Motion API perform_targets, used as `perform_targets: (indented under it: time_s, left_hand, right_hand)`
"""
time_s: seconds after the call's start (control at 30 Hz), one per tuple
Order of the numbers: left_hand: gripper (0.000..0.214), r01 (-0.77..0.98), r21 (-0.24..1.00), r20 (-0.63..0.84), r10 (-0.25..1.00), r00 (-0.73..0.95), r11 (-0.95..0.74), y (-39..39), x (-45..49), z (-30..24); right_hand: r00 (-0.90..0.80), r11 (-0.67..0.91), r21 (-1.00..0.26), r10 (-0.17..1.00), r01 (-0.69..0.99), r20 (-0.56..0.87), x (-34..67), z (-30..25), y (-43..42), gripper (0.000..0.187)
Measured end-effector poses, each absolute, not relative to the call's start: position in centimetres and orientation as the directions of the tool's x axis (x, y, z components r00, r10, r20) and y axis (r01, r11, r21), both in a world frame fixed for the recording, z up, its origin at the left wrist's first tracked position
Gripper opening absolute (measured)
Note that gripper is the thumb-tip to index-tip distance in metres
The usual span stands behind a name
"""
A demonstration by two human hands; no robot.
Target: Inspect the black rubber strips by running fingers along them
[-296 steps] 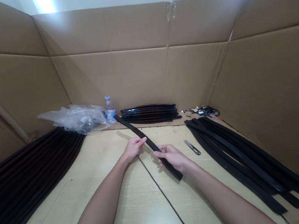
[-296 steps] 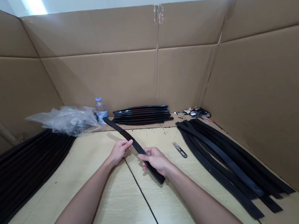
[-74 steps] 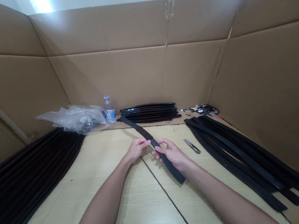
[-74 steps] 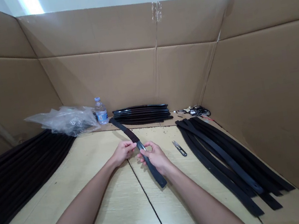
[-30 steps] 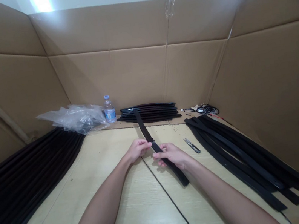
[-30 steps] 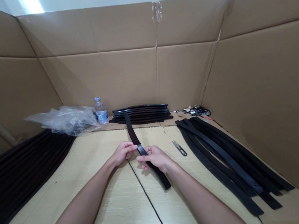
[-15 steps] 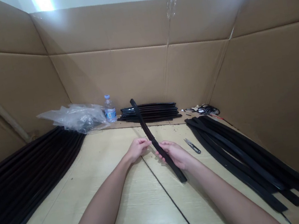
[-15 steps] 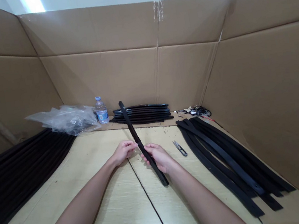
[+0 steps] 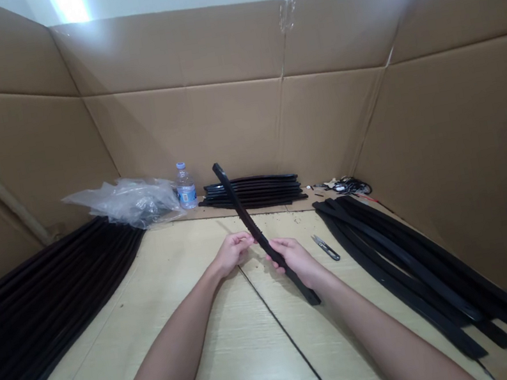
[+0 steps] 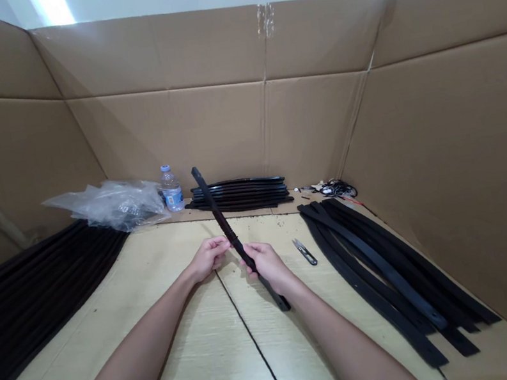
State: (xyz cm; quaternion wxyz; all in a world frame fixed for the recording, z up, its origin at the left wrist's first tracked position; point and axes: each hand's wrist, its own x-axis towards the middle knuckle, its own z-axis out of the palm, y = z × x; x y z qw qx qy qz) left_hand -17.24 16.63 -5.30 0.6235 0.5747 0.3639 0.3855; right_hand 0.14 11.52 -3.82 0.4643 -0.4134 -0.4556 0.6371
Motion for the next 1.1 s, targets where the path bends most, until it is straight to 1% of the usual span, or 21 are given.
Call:
perform_targets:
  time_s: [0.13, 0.23, 0.33, 0.4, 0.5, 0.6, 0.77, 0.93, 1.1]
  left_hand:
    - [0.037, -0.074, 0.997, 0.021, 0.914, 0.405, 0.010, 16.5, -17.1, -5.1]
    - [0.035, -0.074, 0.997, 0.054, 0.928, 0.367, -0.029, 16.4, -17.0, -5.2]
    - [0.035, -0.081, 0.994, 0.100, 0.948, 0.301, -0.079, 16.5, -16.8, -5.7]
    - [0.037, -0.086, 0.991, 0.123, 0.956, 0.267, -0.103, 16.5, -16.7, -6.0]
    - [0.038, -0.089, 0.990, 0.129, 0.959, 0.254, -0.110, 16.6, -16.6, -6.3]
    - [0.039, -0.088, 0.991, 0.119, 0.961, 0.250, -0.100, 16.7, -16.5, -6.4]
    - [0.039, -0.106, 0.993, 0.079, 0.968, 0.236, -0.056, 16.7, -16.5, -6.1]
    - [0.040, -0.099, 0.995, 0.025, 0.947, 0.320, 0.008, 16.7, -17.0, -5.7]
    - [0.045, -0.101, 0.995, 0.016, 0.940, 0.341, 0.020, 16.5, -17.0, -5.5]
  right_hand:
    - [-0.267, -0.025, -0.992, 0.964, -0.121, 0.009, 0.1, -3.6, 10.9, 0.035]
    - [-0.342, 0.038, -0.996, 0.938, -0.075, 0.062, -0.2, -3.5, 10.4, 0.035]
    - [-0.453, 0.073, -0.997, 0.889, 0.005, 0.063, -0.8, -3.6, 9.8, 0.034]
    - [-0.498, 0.079, -0.996, 0.866, 0.048, 0.044, -1.1, -3.7, 9.4, 0.035]
    - [-0.513, 0.050, -0.997, 0.858, 0.058, 0.013, -1.5, -3.9, 9.1, 0.035]
    - [-0.525, 0.057, -0.997, 0.851, 0.054, 0.020, -1.5, -3.8, 9.1, 0.035]
    - [-0.476, 0.100, -0.994, 0.876, 0.032, 0.073, -1.2, -3.7, 9.5, 0.035]
    - [-0.346, 0.113, -0.993, 0.932, -0.019, 0.113, -0.6, -3.6, 10.3, 0.040]
    - [-0.262, 0.113, -0.994, 0.958, -0.013, 0.112, -0.2, -3.4, 10.5, 0.040]
